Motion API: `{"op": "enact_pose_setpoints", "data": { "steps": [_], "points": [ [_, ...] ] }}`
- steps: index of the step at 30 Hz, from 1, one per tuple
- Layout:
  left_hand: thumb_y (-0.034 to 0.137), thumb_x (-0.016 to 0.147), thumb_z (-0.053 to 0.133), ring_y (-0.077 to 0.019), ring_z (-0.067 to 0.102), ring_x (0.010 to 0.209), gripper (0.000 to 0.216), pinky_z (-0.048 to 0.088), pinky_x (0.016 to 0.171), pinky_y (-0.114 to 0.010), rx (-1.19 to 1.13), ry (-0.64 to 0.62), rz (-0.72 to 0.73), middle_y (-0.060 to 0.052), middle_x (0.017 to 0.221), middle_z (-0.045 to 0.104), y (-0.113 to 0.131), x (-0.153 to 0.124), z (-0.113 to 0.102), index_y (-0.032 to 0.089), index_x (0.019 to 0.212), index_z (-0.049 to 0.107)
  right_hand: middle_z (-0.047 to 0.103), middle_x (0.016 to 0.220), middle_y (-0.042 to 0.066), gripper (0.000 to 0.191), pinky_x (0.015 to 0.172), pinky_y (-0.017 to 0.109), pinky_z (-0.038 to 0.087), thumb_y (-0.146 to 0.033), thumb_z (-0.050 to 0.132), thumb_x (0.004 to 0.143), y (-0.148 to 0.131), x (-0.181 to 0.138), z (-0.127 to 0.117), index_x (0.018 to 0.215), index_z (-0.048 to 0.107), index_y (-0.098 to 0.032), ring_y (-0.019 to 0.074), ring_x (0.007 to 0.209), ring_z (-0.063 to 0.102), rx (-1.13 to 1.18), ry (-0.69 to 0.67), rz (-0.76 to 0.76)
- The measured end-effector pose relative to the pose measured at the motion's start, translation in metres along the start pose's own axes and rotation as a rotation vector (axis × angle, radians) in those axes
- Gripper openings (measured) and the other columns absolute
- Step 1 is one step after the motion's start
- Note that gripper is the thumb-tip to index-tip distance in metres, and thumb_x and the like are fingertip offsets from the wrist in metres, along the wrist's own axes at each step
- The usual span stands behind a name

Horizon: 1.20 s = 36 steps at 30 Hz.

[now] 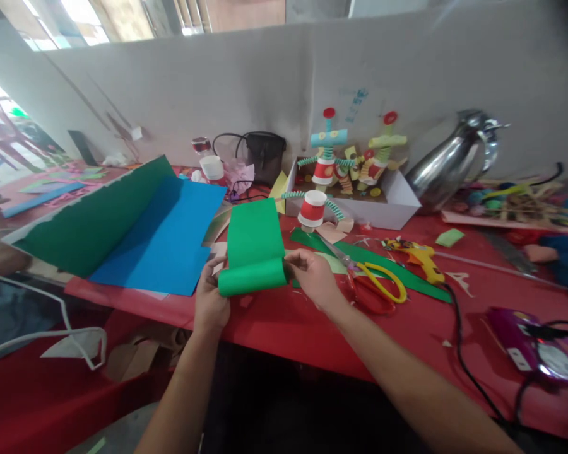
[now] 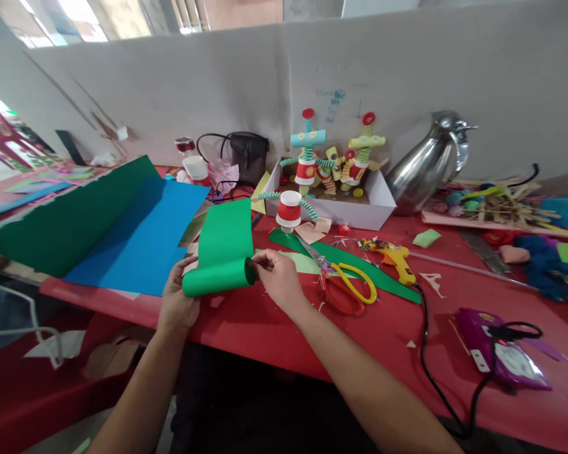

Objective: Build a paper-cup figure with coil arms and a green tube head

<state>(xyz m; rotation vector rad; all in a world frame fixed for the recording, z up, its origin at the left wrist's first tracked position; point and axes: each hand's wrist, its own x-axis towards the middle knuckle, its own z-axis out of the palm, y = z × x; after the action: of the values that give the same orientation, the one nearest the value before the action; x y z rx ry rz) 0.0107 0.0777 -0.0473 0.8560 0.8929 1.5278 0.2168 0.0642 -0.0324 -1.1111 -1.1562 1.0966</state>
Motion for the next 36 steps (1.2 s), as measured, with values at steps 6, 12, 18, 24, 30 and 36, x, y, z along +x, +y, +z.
{"op": "enact_pose_setpoints", "data": {
  "steps": [6,12,18,24,30,36],
  "points": [
    [0.014,0.051,0.087,-0.0186,0.07,0.074,0.052,0.056,0.064,-0.027,-0.002,-0.061,-0.077,-0.004,0.088,0.076,0.0,0.003,0.003,0.02,0.1,0.071,0.066,0.07,-0.001,0.025,0.058,0.027,0.046,-0.039,0.077,0.066,0.013,0.0,-0.004,0.077,0.064,-0.021,0.0157,0.064,0.06,0.077,-0.001,0.061],
    [0.012,0.051,0.085,-0.0237,0.07,0.089,0.043,0.06,0.072,-0.032,0.027,-0.121,-0.054,-0.005,0.099,0.076,0.001,0.001,0.002,0.021,0.091,0.074,0.067,0.07,-0.003,0.036,0.053,0.025,0.044,-0.038,0.079,0.065,0.016,-0.001,-0.004,0.085,0.051,-0.025,0.0157,0.06,0.061,0.149,0.0,0.067],
    [0.011,0.053,0.083,-0.0217,0.07,0.09,0.04,0.058,0.069,-0.027,0.024,-0.133,-0.064,-0.005,0.1,0.076,0.003,0.002,0.003,0.023,0.091,0.076,0.067,0.074,-0.001,0.039,0.056,0.025,0.047,-0.038,0.078,0.064,0.012,0.0,-0.007,0.087,0.05,-0.025,0.0172,0.068,0.064,0.137,0.0,0.061],
    [0.008,0.054,0.082,-0.0241,0.069,0.096,0.039,0.058,0.07,-0.027,0.072,-0.087,0.027,-0.006,0.104,0.076,-0.002,-0.003,-0.01,0.023,0.09,0.077,0.069,0.077,0.0,0.026,0.061,0.028,0.05,-0.034,0.073,0.07,0.008,-0.003,-0.001,0.085,0.054,-0.025,0.0186,0.073,0.067,0.09,-0.014,-0.012],
    [0.008,0.053,0.079,-0.0266,0.071,0.085,0.034,0.058,0.064,-0.029,0.152,-0.193,0.115,-0.006,0.087,0.076,0.055,0.032,0.039,0.017,0.085,0.076,0.073,0.083,0.002,0.02,0.07,0.032,0.054,-0.032,0.072,0.072,-0.048,0.027,-0.021,0.089,0.065,-0.023,0.0194,0.08,0.069,0.062,-0.101,-0.181],
    [0.011,0.052,0.069,-0.0253,0.071,0.075,0.025,0.057,0.064,-0.033,0.221,-0.486,0.076,-0.005,0.071,0.072,0.087,0.128,0.158,0.013,0.077,0.073,0.071,0.071,0.001,0.028,0.069,0.034,0.056,-0.032,0.079,0.058,-0.113,0.106,-0.086,0.078,0.065,-0.019,0.0184,0.069,0.069,-0.037,0.159,-0.194]
  ]
}}
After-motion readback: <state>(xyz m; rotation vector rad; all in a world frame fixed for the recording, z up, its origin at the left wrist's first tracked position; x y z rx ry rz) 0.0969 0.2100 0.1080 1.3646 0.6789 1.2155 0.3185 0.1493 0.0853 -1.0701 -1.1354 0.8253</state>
